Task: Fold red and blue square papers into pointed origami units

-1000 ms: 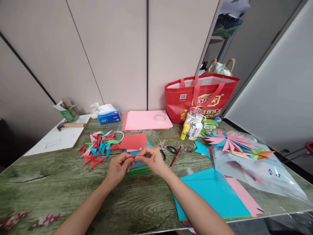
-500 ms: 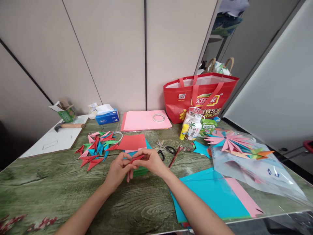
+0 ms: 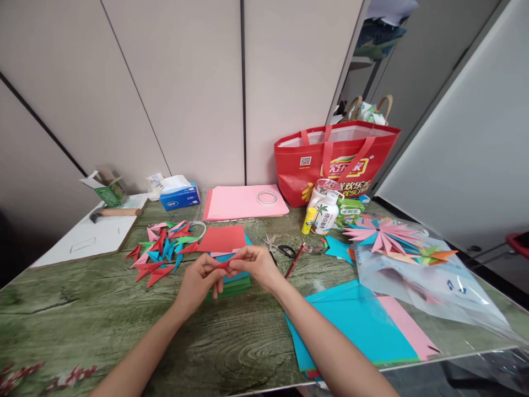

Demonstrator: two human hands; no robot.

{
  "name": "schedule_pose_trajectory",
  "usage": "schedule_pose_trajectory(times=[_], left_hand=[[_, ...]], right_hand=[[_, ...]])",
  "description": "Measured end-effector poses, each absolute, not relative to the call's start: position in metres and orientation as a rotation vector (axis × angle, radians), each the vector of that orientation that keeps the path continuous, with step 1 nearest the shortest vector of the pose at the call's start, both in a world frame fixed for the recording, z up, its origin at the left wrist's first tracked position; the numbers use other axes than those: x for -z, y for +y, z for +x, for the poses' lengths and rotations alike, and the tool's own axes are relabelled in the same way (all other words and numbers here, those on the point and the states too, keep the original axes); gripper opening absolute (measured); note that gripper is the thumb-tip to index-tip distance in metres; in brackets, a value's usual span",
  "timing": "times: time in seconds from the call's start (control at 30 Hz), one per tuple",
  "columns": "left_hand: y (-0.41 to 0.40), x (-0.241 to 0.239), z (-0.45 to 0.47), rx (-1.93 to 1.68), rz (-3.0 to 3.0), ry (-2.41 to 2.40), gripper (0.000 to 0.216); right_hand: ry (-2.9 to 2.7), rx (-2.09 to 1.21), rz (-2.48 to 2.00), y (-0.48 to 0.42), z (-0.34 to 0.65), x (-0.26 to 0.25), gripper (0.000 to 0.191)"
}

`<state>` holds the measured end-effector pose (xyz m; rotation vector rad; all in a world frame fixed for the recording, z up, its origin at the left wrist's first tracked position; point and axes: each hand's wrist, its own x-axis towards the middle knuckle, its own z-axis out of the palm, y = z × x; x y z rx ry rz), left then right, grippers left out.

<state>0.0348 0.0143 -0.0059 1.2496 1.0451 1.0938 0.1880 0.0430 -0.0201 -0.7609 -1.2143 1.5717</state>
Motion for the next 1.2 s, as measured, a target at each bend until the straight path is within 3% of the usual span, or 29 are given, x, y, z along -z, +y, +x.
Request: schedule_pose_trajectory(times=[0.33,0.4,0.47,0.53,0.6,0.83,1.2], left_hand=[[0.018,0.006,0.022,-0.841,0.896,0.722,0.019],[0.019,0.007,0.019,-0.852,0.856,0.7,0.018],[0.021,0.008,0.017,-0.891,0.844,0.682,0.022],[0.02,0.008,0.017,-0.94,0.856,0.674,0.023],[0.019,0.006,0.019,-0.983,0.882,0.67,0.02],[0.017,0.001,0.022,-1.119,0.988,0.704,0.013],[0.019,0.0,0.021,-1.145,1.005,0.716,0.02]], right_hand=[[-1.492,-1.342,-0.875,0.049,0.192,0.021,0.017],[-1.582,-1.133,-1.037,0.052,0.201,0.016,0.021],[-1.75,-0.709,-1.305,0.055,0.215,0.008,0.016],[-1.94,-0.343,-1.702,0.058,0.231,0.0,0.017],[-2.082,-0.2,-2.133,0.058,0.243,-0.005,0.02],[-2.171,-0.269,-2.257,0.058,0.244,0.0,0.028],[-2.023,-0.362,-2.179,0.064,0.244,-0.006,0.033]])
